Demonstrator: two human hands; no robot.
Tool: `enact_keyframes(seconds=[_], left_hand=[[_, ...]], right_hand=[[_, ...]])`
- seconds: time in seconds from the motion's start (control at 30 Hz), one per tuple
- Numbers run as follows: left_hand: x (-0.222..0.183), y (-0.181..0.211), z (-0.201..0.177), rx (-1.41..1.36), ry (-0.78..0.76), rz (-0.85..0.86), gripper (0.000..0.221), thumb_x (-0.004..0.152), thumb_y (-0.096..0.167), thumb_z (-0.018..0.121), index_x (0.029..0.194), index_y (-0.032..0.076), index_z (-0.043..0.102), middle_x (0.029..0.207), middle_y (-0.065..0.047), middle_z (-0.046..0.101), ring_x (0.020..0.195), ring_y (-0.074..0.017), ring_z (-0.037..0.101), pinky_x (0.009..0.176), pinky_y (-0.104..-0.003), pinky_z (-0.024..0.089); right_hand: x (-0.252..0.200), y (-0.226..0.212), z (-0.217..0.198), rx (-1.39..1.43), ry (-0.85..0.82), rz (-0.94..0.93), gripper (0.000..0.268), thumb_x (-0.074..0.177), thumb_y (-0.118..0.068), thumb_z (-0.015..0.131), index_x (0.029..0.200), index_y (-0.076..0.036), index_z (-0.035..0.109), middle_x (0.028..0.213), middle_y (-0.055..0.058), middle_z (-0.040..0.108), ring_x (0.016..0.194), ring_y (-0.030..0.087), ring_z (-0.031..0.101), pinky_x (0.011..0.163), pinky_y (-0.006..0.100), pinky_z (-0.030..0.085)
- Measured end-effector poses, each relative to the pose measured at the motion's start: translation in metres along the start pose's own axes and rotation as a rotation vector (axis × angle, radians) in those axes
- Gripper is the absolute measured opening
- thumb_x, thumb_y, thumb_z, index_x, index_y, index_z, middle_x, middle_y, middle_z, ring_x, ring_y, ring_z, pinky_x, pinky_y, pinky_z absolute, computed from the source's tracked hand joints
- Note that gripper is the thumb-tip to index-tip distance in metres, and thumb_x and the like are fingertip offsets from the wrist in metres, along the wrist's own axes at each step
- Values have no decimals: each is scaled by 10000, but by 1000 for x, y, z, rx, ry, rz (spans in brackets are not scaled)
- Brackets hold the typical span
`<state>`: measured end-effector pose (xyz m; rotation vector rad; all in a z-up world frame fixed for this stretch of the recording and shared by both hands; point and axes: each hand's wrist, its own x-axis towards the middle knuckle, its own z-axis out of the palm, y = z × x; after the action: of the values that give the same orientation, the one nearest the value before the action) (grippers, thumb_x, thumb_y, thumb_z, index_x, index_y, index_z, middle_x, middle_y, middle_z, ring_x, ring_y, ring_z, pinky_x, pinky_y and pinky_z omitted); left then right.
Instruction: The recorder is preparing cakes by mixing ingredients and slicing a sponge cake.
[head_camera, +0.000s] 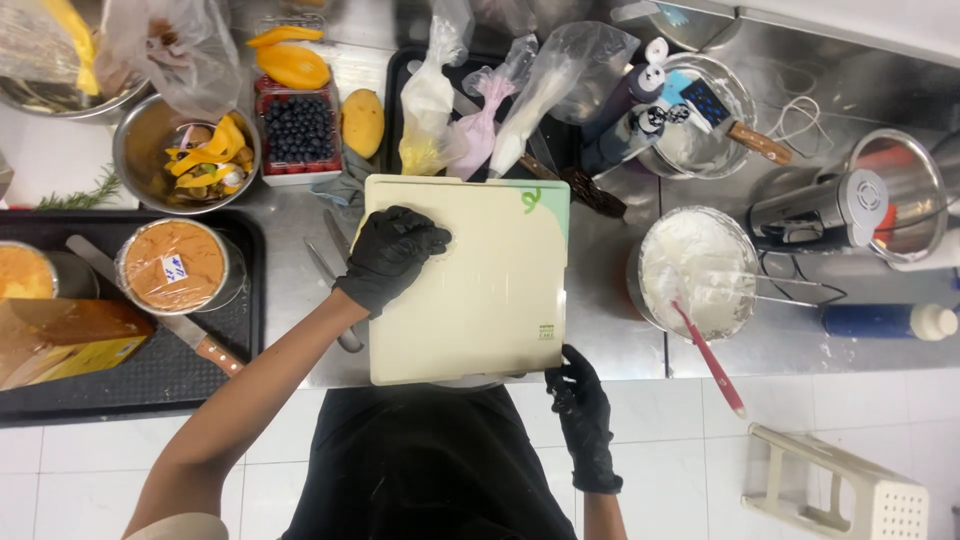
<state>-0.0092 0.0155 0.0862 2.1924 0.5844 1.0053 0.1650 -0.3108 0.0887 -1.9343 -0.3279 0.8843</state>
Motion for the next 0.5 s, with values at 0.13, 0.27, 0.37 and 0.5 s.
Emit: enact_keyframes(seconds=[0.13, 0.27, 0.37, 0.5], left_hand=[[-16, -9, 8, 39, -80, -65, 159, 873, 45, 718, 1001, 101, 793, 949, -88, 743, 867, -236, 715, 785, -343, 586], [-21, -9, 9, 106, -107, -132, 150, 847, 159, 783, 987, 104, 790, 917, -91, 740, 863, -270, 701, 795, -386, 560], [-21, -1, 3, 143, -130, -103, 201, 849, 193, 783, 1034, 115, 781, 940, -90, 740, 886, -282, 701, 817, -398, 551], [-17, 7, -1, 229, -98, -77, 315, 852, 245, 800, 1135, 115, 758, 1025, -123, 732, 945, -315, 690, 859, -415, 545]], right_hand=[[16, -2, -52, -26, 41, -265, 498, 885, -152, 722, 1370, -90, 628, 1147, -8, 732, 864, 90, 677, 666, 222, 533], [33, -35, -131, -1003, 650, -631, 423, 948, -247, 738, 1330, -84, 661, 1259, 77, 702, 1074, 239, 671, 874, 375, 553], [63, -20, -179, -1406, 646, -384, 600, 876, -379, 757, 1359, -54, 615, 1193, 113, 697, 1120, 316, 666, 894, 484, 543], [115, 71, -225, -1424, 359, -344, 654, 883, -324, 677, 1443, 0, 589, 1059, 158, 704, 979, 318, 693, 776, 471, 569]])
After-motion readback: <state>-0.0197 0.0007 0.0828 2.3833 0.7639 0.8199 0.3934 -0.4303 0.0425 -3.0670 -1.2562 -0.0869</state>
